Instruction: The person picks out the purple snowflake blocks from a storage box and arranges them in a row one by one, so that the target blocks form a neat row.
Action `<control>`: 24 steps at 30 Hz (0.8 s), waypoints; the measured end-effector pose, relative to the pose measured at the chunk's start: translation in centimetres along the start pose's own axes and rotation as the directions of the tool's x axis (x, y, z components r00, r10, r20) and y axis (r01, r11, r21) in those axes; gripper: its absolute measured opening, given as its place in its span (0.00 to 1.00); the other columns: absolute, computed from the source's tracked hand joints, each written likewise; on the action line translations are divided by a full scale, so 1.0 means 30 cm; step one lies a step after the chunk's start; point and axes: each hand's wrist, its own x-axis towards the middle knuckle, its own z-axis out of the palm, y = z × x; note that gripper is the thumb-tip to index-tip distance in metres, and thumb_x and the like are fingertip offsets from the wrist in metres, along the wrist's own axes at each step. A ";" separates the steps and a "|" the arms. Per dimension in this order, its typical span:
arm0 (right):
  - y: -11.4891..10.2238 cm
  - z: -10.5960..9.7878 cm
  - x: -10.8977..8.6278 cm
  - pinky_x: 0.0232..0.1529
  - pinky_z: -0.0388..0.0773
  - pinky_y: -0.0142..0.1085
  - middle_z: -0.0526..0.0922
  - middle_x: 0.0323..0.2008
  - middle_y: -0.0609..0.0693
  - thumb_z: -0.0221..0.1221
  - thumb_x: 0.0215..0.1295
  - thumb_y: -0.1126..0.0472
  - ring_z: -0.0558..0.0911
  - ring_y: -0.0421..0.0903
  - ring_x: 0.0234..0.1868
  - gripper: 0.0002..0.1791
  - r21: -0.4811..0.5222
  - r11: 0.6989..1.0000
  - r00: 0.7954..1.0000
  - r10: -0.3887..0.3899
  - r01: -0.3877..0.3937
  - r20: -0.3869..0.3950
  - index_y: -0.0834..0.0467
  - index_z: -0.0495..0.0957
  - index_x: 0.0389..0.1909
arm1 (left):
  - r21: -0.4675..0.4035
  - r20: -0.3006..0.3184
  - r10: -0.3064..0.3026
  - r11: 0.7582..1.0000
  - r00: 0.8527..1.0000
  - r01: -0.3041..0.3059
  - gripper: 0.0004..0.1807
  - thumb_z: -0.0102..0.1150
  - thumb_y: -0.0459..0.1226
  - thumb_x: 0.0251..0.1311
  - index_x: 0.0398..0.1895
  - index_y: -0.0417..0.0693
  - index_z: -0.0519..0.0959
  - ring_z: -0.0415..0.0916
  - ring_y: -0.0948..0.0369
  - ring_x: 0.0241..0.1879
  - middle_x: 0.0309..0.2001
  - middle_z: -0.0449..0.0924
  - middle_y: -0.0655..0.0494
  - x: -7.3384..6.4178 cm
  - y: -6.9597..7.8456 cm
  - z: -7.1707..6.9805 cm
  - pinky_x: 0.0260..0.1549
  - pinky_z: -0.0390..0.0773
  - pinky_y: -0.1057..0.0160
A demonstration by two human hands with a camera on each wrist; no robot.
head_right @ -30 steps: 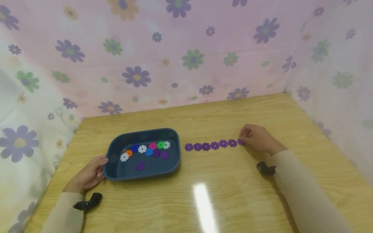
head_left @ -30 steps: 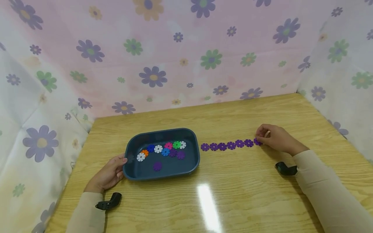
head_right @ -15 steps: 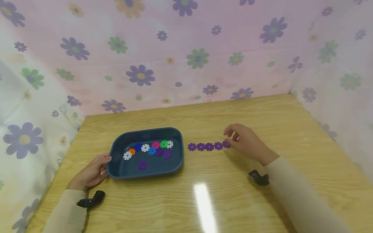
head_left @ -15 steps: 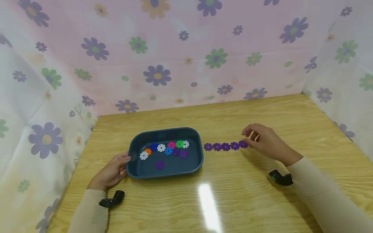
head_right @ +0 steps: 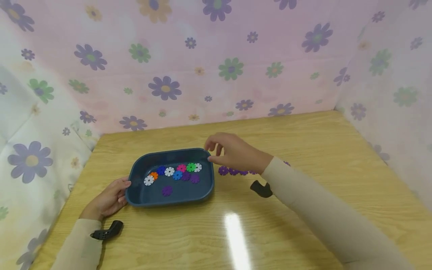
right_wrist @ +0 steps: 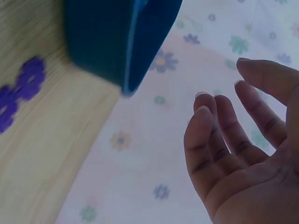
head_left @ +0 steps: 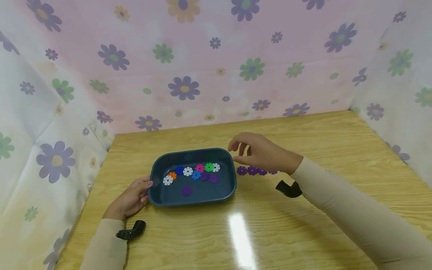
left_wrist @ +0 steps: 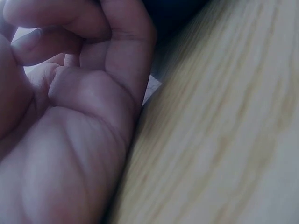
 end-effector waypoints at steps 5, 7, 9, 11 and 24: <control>-0.066 0.052 0.152 0.44 0.81 0.36 0.79 0.51 0.47 0.64 0.67 0.59 0.81 0.39 0.42 0.15 0.020 1.000 0.990 -0.024 0.022 0.142 0.51 0.76 0.53 | -0.001 -0.007 0.008 1.000 1.000 -0.008 0.17 0.27 0.31 0.80 0.59 0.39 0.67 0.70 0.73 0.27 0.40 0.79 0.61 -0.007 0.001 -0.006 0.23 0.65 0.77; -0.082 0.080 0.202 0.47 0.80 0.37 0.79 0.50 0.47 0.64 0.67 0.58 0.80 0.40 0.42 0.16 0.024 0.999 0.978 -0.039 0.035 0.207 0.51 0.77 0.54 | 0.000 -0.016 0.007 1.000 1.000 -0.007 0.16 0.28 0.31 0.80 0.59 0.39 0.67 0.70 0.73 0.26 0.40 0.79 0.61 -0.005 -0.001 -0.006 0.22 0.65 0.77; -0.097 0.107 0.247 0.49 0.79 0.36 0.79 0.50 0.49 0.64 0.67 0.58 0.80 0.40 0.43 0.16 0.030 0.998 0.959 -0.065 0.059 0.275 0.50 0.77 0.54 | 0.007 -0.031 0.001 1.000 1.000 -0.001 0.16 0.29 0.32 0.80 0.59 0.40 0.68 0.70 0.73 0.26 0.40 0.79 0.62 -0.002 -0.003 -0.005 0.22 0.65 0.78; -0.106 0.135 0.287 0.49 0.79 0.35 0.79 0.49 0.51 0.64 0.68 0.58 0.79 0.41 0.42 0.15 0.038 0.997 0.933 -0.080 0.071 0.350 0.49 0.77 0.54 | 0.017 -0.047 -0.008 1.000 0.999 0.009 0.16 0.30 0.32 0.80 0.58 0.42 0.69 0.70 0.74 0.26 0.40 0.80 0.62 0.001 -0.006 -0.005 0.22 0.66 0.79; -0.130 0.289 0.449 0.33 0.73 0.32 0.79 0.34 0.48 0.66 0.66 0.58 0.75 0.41 0.32 0.21 -0.034 0.998 0.732 0.058 -0.048 0.678 0.54 0.74 0.57 | 0.032 -0.065 -0.016 0.999 0.998 0.018 0.14 0.32 0.33 0.80 0.55 0.42 0.70 0.69 0.73 0.25 0.38 0.79 0.62 -0.001 -0.006 -0.012 0.22 0.67 0.79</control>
